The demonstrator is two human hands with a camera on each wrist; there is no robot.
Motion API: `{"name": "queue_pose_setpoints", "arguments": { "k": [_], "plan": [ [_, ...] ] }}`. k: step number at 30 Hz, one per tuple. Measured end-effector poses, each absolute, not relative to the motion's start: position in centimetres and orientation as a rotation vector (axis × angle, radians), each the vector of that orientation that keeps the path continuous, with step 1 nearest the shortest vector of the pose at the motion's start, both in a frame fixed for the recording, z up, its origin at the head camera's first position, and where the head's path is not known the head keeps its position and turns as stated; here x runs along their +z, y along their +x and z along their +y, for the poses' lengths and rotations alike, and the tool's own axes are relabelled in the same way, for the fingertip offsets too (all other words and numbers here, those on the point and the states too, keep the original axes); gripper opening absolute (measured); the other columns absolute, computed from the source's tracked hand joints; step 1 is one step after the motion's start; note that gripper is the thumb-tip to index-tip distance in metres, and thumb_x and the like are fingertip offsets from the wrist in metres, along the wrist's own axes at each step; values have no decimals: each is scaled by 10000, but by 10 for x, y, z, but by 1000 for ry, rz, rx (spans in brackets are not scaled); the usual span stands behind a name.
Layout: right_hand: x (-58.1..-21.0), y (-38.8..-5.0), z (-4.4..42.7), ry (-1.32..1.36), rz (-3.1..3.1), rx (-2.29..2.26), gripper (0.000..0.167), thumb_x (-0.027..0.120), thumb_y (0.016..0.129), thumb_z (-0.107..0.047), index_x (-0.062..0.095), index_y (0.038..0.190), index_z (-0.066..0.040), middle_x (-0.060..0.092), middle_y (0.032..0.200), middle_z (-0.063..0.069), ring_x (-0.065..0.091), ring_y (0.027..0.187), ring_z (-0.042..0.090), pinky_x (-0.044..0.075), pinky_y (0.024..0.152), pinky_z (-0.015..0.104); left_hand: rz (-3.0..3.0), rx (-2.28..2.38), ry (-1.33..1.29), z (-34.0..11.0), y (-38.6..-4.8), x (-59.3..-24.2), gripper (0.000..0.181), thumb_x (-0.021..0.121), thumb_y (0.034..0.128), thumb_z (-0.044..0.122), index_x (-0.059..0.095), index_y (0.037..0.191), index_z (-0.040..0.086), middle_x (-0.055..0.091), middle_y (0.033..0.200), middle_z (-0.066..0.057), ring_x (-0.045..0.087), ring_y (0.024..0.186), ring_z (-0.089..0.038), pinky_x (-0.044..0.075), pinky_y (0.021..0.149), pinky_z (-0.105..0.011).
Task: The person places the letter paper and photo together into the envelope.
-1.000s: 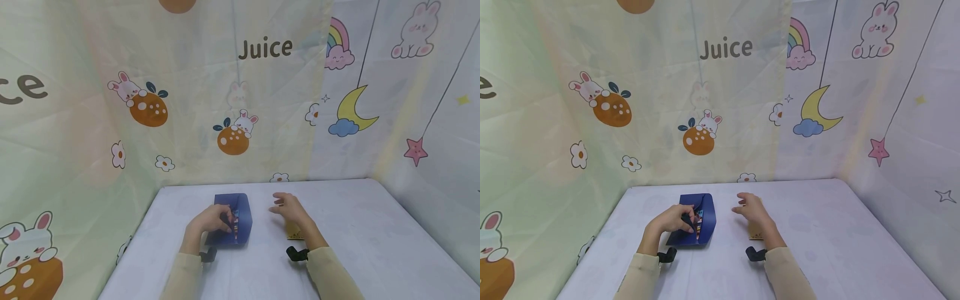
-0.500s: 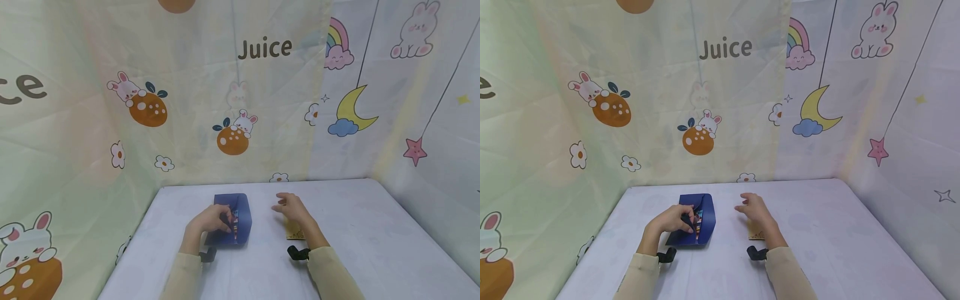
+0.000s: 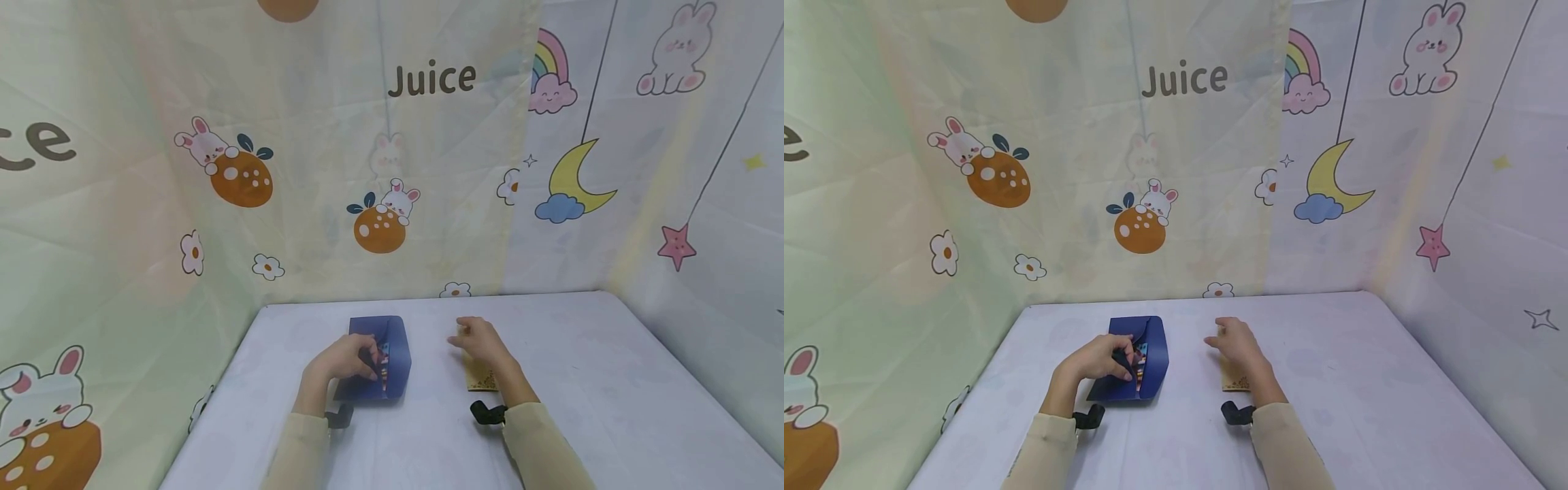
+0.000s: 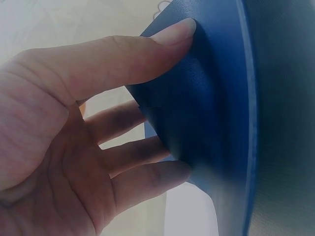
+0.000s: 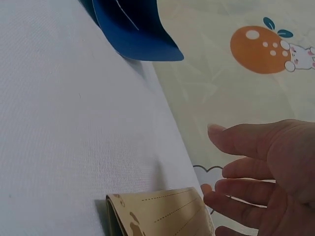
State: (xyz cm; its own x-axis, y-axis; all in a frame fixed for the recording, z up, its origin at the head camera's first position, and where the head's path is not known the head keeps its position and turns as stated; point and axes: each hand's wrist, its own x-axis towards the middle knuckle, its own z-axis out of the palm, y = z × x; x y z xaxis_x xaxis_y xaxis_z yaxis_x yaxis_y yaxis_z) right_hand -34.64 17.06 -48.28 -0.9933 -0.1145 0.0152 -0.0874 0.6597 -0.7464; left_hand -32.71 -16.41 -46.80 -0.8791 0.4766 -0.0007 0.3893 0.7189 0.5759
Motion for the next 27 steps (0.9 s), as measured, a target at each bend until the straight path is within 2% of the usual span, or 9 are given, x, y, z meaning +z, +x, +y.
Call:
{"name": "queue_pose_setpoints", "arguments": {
  "k": [5, 14, 20, 24, 27],
  "plan": [
    [-483, -347, 174, -177, 2846, -1231, 617, 724, 969, -240, 512, 1466, 57, 503, 1533, 288, 436, 1457, 471, 360, 1186, 616, 2771, 891, 703, -164, -327, -466, 317, 926, 707, 109, 655, 816, 235, 551, 1536, -187, 467, 1473, -416, 387, 1185, -578],
    [-485, -347, 176, -166, 2887, -1136, 610, 716, 973, -231, 508, 1465, 65, 517, 1515, 295, 471, 1425, 474, 377, 1173, 613, 2775, 889, 700, -165, -328, -468, 323, 929, 704, 120, 652, 810, 249, 561, 1532, -171, 461, 1482, -398, 376, 1196, -577],
    [-488, -346, 178, -81, 2959, -1009, 540, 686, 969, -145, 534, 1458, 28, 554, 1486, 277, 581, 1293, 410, 455, 1096, 608, 2775, 896, 699, -166, -329, -470, 330, 929, 703, 123, 650, 804, 268, 562, 1533, -162, 452, 1491, -387, 355, 1212, -575],
    [-487, -344, 181, -89, 3014, -945, 512, 677, 949, -95, 560, 1428, 44, 578, 1456, 286, 586, 1292, 433, 449, 1101, 615, 2777, 885, 682, -166, -329, -471, 325, 929, 708, 129, 655, 807, 274, 558, 1539, -154, 448, 1494, -384, 359, 1209, -574],
    [-486, -344, 183, -92, 3024, -930, 493, 670, 947, -83, 574, 1413, 46, 605, 1420, 287, 617, 1220, 411, 470, 1076, 610, 2773, 886, 673, -165, -329, -471, 321, 928, 712, 129, 658, 810, 273, 555, 1542, -153, 448, 1492, -391, 362, 1205, -580]
  ]
}}
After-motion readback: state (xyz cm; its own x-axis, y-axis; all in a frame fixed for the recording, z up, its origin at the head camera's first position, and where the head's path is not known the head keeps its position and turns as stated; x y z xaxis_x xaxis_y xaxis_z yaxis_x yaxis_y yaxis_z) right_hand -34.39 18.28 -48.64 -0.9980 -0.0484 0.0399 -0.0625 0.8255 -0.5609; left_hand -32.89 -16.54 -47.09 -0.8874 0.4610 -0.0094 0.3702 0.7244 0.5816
